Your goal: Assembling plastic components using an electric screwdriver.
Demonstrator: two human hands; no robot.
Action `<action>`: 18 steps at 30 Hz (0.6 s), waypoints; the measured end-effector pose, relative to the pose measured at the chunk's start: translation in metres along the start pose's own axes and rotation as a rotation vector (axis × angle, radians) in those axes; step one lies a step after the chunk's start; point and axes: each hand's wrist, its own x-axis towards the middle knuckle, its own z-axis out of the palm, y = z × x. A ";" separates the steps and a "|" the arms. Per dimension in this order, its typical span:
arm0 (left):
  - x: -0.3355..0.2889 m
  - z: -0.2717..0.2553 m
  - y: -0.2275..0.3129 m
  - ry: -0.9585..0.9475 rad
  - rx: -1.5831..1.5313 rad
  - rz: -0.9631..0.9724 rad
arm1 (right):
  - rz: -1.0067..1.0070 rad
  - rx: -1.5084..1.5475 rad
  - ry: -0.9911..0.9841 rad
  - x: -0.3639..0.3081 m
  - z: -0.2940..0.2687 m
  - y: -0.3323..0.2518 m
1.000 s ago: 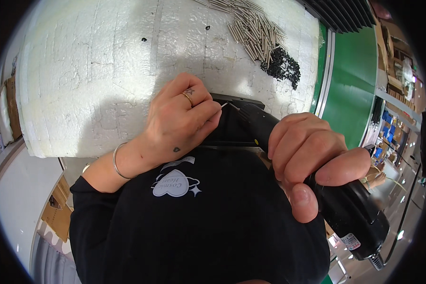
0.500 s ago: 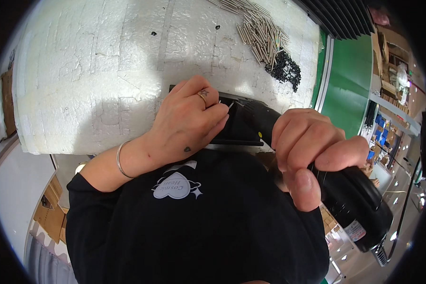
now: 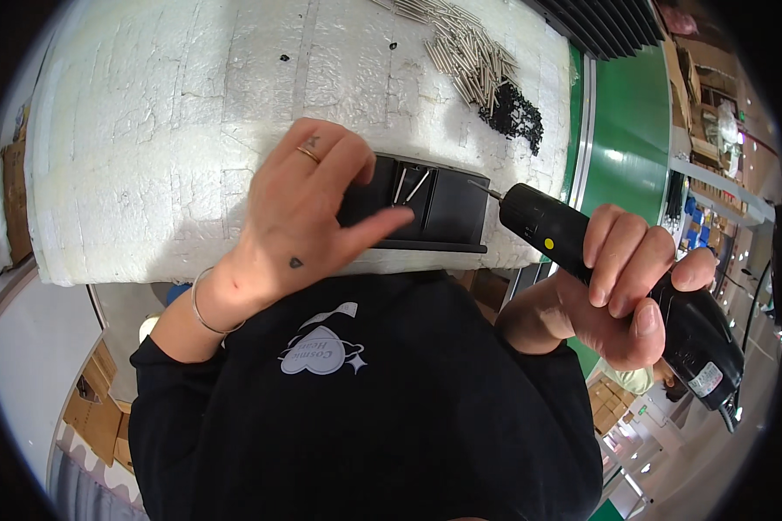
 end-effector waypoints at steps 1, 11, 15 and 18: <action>0.000 0.000 0.003 -0.017 -0.015 0.018 | -0.002 0.009 0.026 -0.001 0.000 0.000; 0.012 -0.039 0.023 -0.680 -0.066 0.126 | -0.097 -0.007 0.213 -0.012 -0.020 -0.010; 0.033 -0.050 0.010 -0.780 -0.197 -0.143 | -0.178 -0.057 0.332 -0.016 -0.039 0.009; 0.037 -0.038 0.004 -0.689 -0.052 -0.076 | -0.187 -0.161 0.509 -0.007 -0.043 0.030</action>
